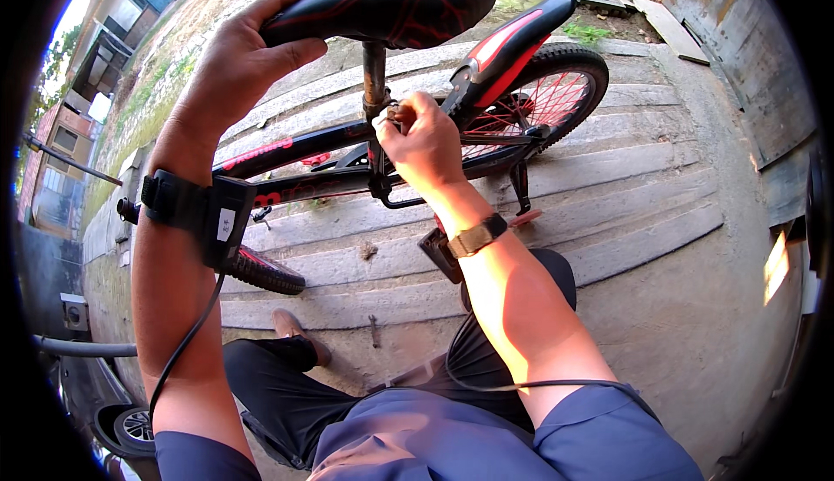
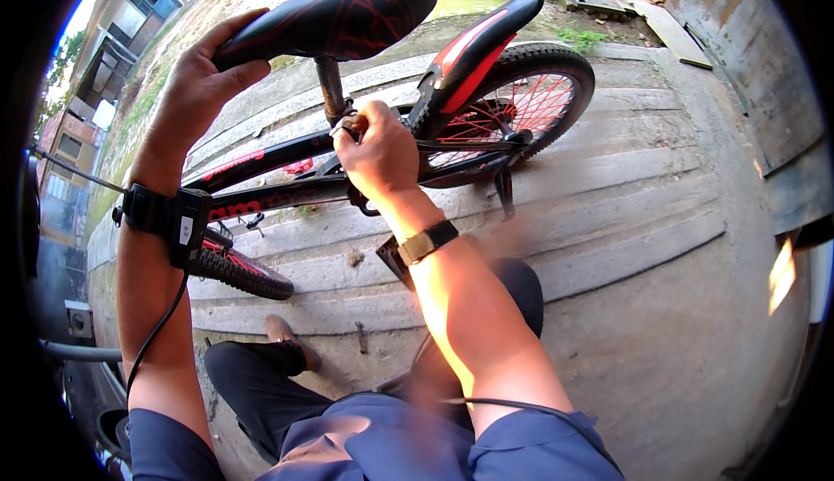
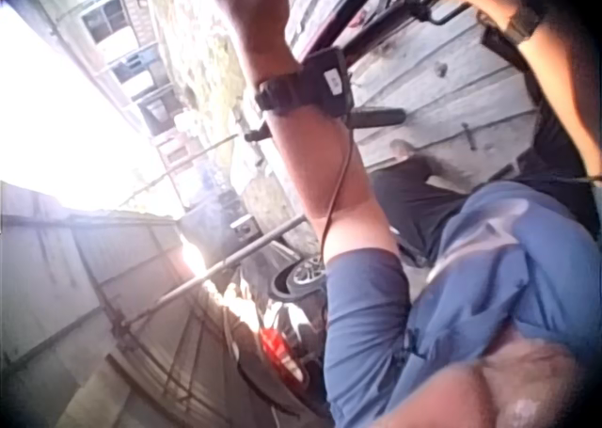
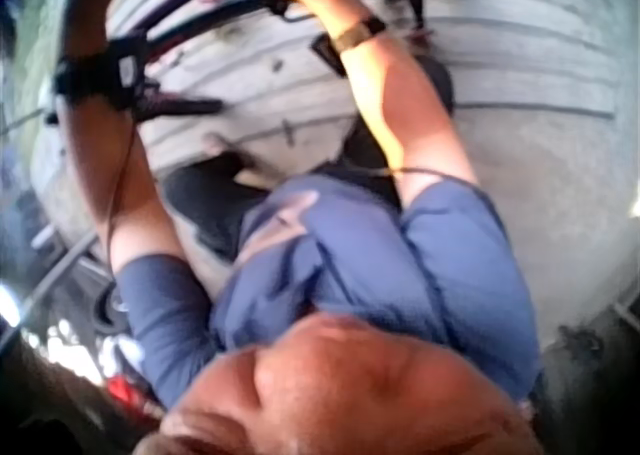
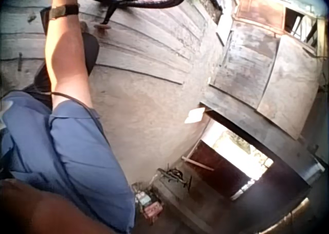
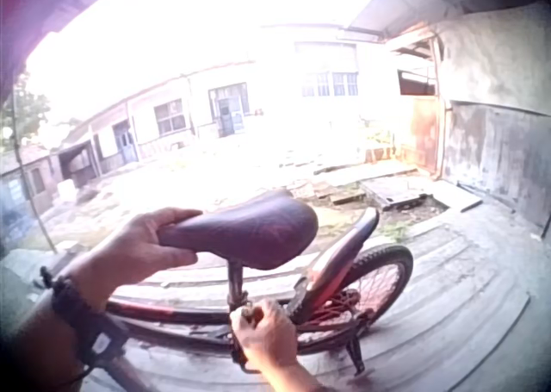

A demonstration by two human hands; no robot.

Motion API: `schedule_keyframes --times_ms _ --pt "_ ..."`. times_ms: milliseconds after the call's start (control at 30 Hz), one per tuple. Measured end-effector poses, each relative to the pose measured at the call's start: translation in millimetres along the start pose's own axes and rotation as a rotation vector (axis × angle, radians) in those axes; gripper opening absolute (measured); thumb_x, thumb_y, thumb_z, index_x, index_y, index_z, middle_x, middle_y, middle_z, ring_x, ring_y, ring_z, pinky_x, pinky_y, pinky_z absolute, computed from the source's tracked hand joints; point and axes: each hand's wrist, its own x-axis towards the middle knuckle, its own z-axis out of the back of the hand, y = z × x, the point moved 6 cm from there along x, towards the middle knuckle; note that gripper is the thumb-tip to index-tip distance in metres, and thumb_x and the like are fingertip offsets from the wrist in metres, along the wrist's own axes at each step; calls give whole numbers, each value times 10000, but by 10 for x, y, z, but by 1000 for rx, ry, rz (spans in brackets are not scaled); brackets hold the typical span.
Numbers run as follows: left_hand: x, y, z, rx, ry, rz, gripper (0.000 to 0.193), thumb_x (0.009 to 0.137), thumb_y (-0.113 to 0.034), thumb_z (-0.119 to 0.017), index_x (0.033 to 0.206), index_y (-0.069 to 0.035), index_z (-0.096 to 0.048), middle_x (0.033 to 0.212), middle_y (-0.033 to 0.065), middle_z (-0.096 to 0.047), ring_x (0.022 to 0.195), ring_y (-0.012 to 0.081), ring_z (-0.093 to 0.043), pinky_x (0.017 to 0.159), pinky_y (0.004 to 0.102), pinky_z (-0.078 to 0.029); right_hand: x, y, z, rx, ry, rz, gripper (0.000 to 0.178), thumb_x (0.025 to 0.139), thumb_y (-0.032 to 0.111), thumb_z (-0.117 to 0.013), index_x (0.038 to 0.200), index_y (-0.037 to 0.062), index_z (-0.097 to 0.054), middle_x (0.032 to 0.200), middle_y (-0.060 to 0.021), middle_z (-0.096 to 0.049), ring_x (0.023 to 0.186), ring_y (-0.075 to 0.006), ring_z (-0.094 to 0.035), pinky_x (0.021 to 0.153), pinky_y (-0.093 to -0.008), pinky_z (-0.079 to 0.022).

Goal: The person is repairing a bicycle by first adjusting the front wheel and brake cables. They then remove the seat post and saddle from the frame, inspect the components, and reinsert the seat post into the frame, tightening the clamp to secure it.

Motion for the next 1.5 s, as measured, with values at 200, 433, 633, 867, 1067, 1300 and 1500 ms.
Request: schedule_keyframes --times_ms 200,433,633,867,1067,1300,1500 --pt "-1 8 -6 -17 -13 -1 595 873 -205 -783 1406 -63 -559 1179 59 -667 1077 140 -618 1008 290 -471 -260 -201 -204 785 522 -750 415 843 411 -785 994 89 -572 790 -25 -624 675 -165 -674 584 -301 -562" --pt "13 -25 -5 3 -63 -35 589 857 -204 -808 1370 -31 -577 1119 61 -682 1008 133 -635 930 273 -497 -218 -254 -382 1373 461 -888 410 956 464 -636 1024 59 -631 865 -98 -714 764 -280 -731 642 -388 -612" --pt "-59 -17 95 -115 27 52 565 1004 -449 -559 1374 -23 -574 1010 62 -691 846 127 -640 679 229 -442 -231 -259 -425 1419 363 -918 307 978 424 -637 954 119 -633 806 -50 -700 720 -228 -725 611 -349 -600" --pt "-250 1080 -360 -545 -91 529 413 1040 -311 -512 1311 -8 -588 1116 89 -709 951 163 -671 792 291 -506 -246 -232 -412 1302 299 -924 305 992 415 -613 935 116 -608 778 -50 -706 675 -211 -723 573 -330 -585" --pt "40 1240 -1044 -651 137 501 253 999 -183 -596 1176 -21 -675 940 21 -705 841 94 -640 802 248 -508 -250 -212 -396 1304 277 -951 301 989 409 -618 963 111 -589 760 -51 -689 654 -205 -706 538 -298 -567" --pt "106 1309 -1201 -795 210 606 231 981 -139 -602 1121 26 -684 947 82 -713 827 138 -682 790 263 -538 -246 -222 -401 1289 265 -951 303 985 408 -611 953 108 -594 778 -63 -687 645 -210 -696 548 -309 -563" --pt "96 1345 -1217 -864 185 612 212 958 -158 -636 1050 23 -698 899 69 -699 742 132 -659 700 269 -532 -210 -203 -353 1002 215 -859 241 969 315 -633 972 77 -596 795 -88 -690 670 -222 -701 569 -313 -563"
